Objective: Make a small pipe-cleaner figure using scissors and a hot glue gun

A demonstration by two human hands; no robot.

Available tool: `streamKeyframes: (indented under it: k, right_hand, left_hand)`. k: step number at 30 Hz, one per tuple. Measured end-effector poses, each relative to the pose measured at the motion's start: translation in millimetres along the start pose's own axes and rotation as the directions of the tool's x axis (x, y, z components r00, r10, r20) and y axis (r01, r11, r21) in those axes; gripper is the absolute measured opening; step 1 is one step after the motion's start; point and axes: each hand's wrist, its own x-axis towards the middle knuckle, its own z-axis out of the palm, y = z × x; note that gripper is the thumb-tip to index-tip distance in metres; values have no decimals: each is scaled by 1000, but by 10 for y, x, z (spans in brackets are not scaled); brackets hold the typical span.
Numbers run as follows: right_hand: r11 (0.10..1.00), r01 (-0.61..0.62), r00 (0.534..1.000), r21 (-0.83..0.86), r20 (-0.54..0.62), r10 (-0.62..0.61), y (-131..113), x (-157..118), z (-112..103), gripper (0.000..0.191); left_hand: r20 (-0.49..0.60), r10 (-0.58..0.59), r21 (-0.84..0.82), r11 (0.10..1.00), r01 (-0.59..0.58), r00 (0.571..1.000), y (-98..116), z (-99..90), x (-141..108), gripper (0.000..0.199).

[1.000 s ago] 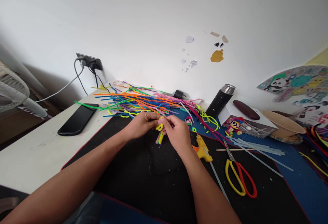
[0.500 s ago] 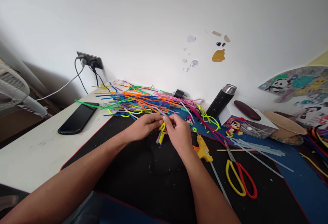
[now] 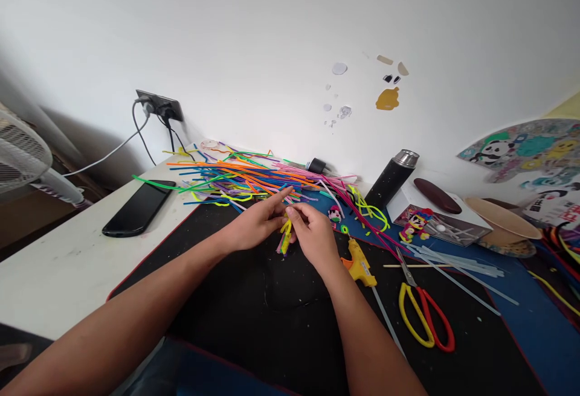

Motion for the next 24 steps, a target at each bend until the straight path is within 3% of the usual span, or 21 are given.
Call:
streamKeyframes:
  k: [3, 6, 10, 13, 16, 18, 20, 24]
  right_hand:
    - [992, 7, 999, -127, -40, -13, 7, -7, -4, 26]
    - [978, -11, 997, -207, -83, -6, -12, -10, -18, 28]
    - [987, -65, 992, -147, -115, 48, -52, -3, -41, 33]
    - [992, -83, 991, -93, -111, 72, -51, 3, -43, 34]
    - [992, -88, 990, -89, -114, 78, -34, 6, -33, 34]
    - [990, -101, 988, -102, -126, 88, -29, 7, -26, 35]
    - [988, -109, 987, -108, -131, 95, -33, 8, -25, 36]
    - [990, -107, 988, -93, -123, 95, -51, 6, -39, 37]
  left_hand:
    - [-56, -66, 51, 996, 69, 996, -44, -22, 20, 77]
    - [-66, -120, -6, 993, 120, 991, -74, -51, 49, 78]
    - [-47, -145, -194, 972, 133, 988, -49, -63, 63, 71]
    - [27, -142, -248, 958, 144, 989, -19, -29, 51, 74]
    - [131, -125, -221, 963, 152, 983, -4, 12, 40, 73]
    - [144, -113, -163, 977, 136, 983, -4, 18, 38, 60]
    - [111, -99, -76, 991, 107, 989, -14, 7, 38, 46]
    - [-20, -55, 46, 997, 56, 998, -60, -20, 34, 38]
